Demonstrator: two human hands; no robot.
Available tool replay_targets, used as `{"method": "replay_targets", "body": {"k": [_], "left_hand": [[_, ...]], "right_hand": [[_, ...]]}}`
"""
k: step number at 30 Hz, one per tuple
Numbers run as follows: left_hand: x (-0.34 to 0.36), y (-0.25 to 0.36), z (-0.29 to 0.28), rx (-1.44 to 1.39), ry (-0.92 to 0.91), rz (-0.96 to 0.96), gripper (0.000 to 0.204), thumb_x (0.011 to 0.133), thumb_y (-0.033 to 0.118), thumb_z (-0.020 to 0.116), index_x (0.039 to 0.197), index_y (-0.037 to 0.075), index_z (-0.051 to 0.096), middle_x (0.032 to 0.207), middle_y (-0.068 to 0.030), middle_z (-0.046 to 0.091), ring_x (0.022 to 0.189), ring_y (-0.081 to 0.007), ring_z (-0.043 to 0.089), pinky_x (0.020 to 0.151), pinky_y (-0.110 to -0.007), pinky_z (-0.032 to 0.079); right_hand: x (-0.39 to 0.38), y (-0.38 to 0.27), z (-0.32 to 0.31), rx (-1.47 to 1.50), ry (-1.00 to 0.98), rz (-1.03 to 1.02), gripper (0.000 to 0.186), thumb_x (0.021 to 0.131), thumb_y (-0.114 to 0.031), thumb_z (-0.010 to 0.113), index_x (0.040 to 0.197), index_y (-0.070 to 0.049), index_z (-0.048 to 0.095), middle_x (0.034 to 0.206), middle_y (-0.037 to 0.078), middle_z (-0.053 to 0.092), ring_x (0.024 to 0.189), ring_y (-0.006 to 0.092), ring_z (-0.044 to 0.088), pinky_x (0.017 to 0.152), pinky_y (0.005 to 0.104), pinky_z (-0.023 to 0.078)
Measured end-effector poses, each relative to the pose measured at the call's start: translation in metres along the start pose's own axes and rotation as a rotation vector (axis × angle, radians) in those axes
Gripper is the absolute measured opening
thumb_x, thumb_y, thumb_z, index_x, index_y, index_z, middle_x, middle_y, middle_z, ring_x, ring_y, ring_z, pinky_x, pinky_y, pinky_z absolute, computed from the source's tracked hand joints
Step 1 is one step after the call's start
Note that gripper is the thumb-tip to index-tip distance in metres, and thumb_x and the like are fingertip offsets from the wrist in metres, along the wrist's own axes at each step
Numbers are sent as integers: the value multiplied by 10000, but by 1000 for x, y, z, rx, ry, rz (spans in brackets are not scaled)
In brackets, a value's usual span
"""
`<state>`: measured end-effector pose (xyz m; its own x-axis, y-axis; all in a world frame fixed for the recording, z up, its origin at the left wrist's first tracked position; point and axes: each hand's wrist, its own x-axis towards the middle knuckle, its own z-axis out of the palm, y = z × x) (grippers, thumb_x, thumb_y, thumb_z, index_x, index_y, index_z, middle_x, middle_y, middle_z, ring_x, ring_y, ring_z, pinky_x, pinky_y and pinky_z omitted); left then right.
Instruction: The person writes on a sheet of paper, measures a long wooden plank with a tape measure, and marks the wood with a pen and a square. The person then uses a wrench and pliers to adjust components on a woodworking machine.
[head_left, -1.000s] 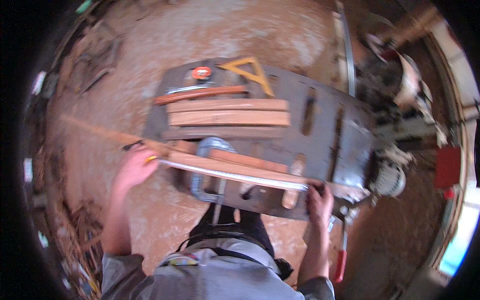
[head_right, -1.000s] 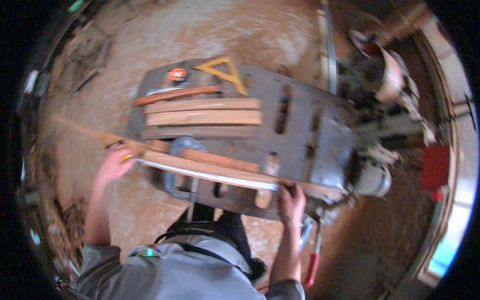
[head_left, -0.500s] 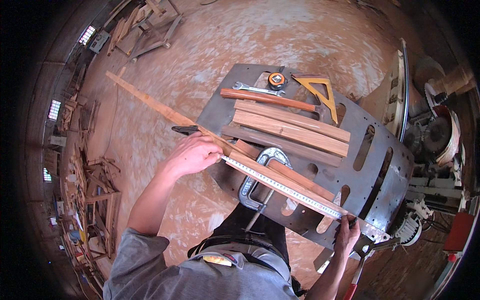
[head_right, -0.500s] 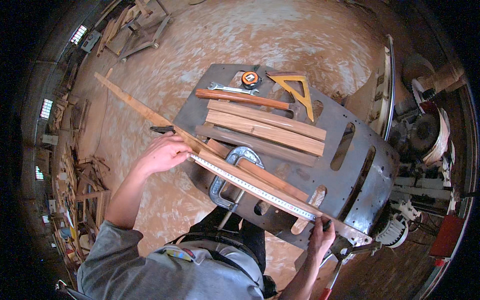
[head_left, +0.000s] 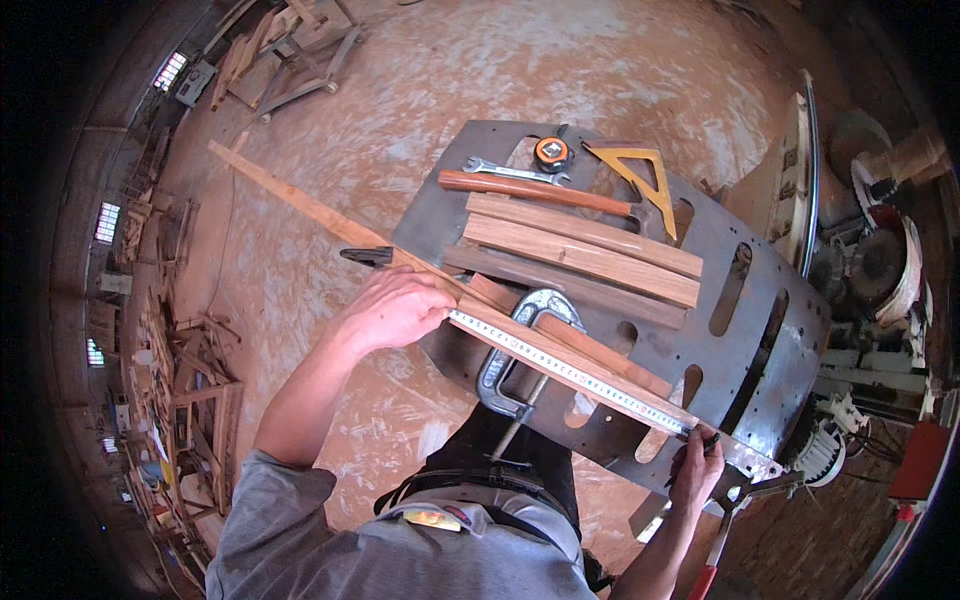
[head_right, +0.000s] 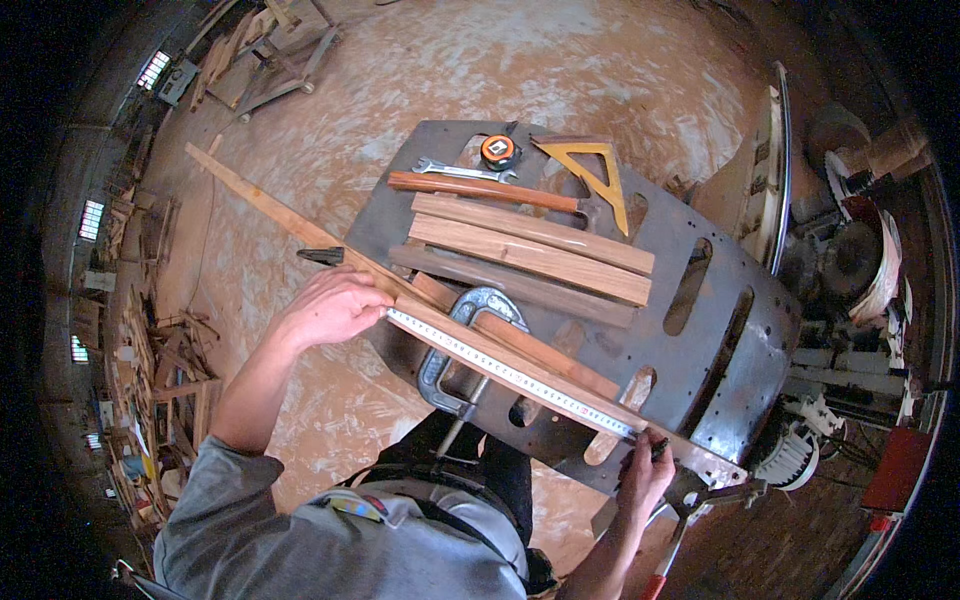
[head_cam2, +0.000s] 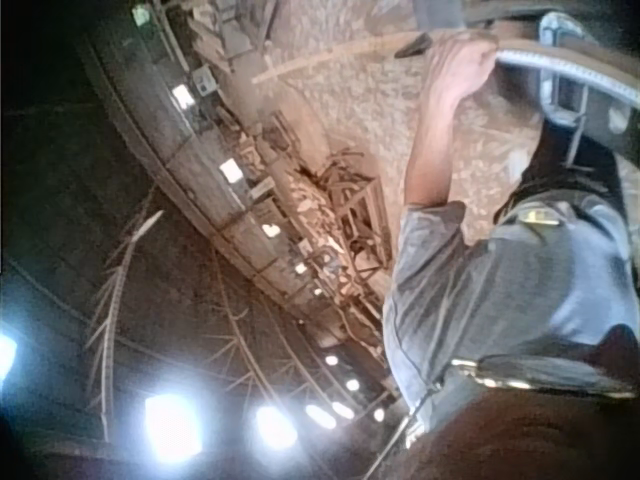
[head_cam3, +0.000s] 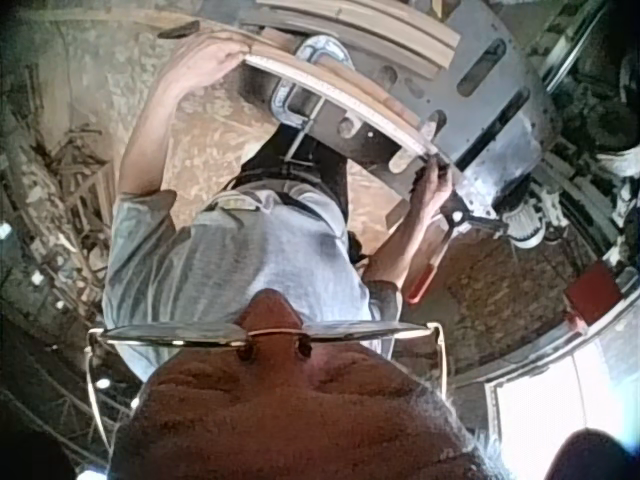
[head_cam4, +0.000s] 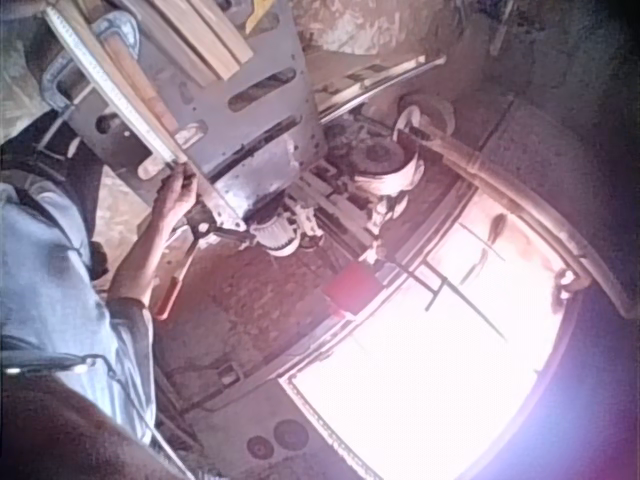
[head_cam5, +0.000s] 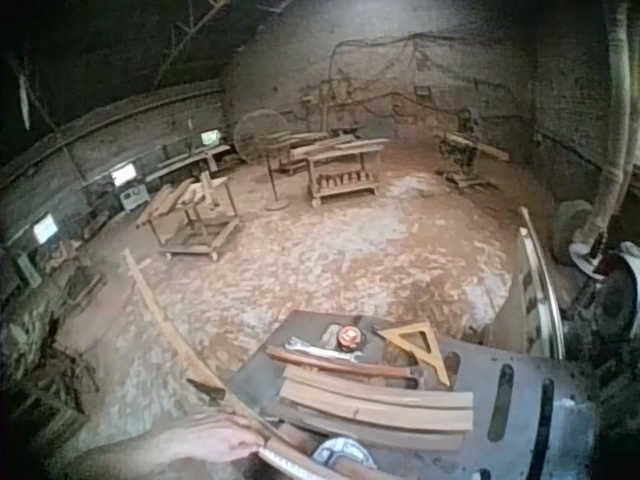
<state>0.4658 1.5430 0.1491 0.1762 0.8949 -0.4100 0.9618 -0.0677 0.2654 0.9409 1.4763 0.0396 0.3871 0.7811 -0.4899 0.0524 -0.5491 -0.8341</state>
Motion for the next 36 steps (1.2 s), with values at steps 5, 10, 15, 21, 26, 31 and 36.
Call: {"method": "replay_targets", "body": {"k": [5,10,15,21,26,31,36], "left_hand": [[5,3,-2,11,43,36,217,915,240,604,1055,136,734,997,-100,686,1023,-318,649,902,-465,497],[14,-4,16,-59,98,106,192,872,167,633,992,72,749,956,-140,695,970,-352,648,861,-469,514],[12,6,7,-38,68,50,172,848,128,649,962,39,743,850,-137,651,884,-346,631,775,-455,490],[17,3,6,-44,33,48,165,834,101,642,946,26,737,776,-132,608,798,-327,613,708,-442,468],[16,8,1,-38,1,19,163,834,81,635,940,6,733,776,-141,609,785,-328,618,697,-434,470],[15,3,7,-99,21,11,162,840,69,632,947,-14,721,790,-157,614,794,-333,625,705,-428,475],[16,4,5,-89,-8,3,169,848,77,630,960,-20,711,794,-162,610,796,-334,622,706,-428,472]], "right_hand": [[-6,-21,-7,260,61,58,218,997,-242,612,936,-43,676,638,-38,543,436,51,413,403,205,300],[9,-17,-44,481,248,137,663,1060,-544,338,986,35,652,886,131,626,735,273,630,608,429,578],[9,-27,-51,747,133,118,474,1067,-450,403,1069,-21,606,759,137,648,627,257,661,612,463,615],[12,-16,-38,748,-41,-94,101,959,-73,636,1010,-32,559,848,108,670,761,210,706,697,407,632],[16,-17,-23,706,-90,-19,184,998,-164,610,1017,15,571,1031,129,647,891,226,705,796,413,631],[26,-11,-18,664,-168,-50,170,979,-142,649,962,20,602,1045,121,633,847,202,681,819,412,629],[25,-16,-15,564,-171,-158,113,929,-82,704,914,-15,615,873,56,658,803,138,647,776,292,534]]}}
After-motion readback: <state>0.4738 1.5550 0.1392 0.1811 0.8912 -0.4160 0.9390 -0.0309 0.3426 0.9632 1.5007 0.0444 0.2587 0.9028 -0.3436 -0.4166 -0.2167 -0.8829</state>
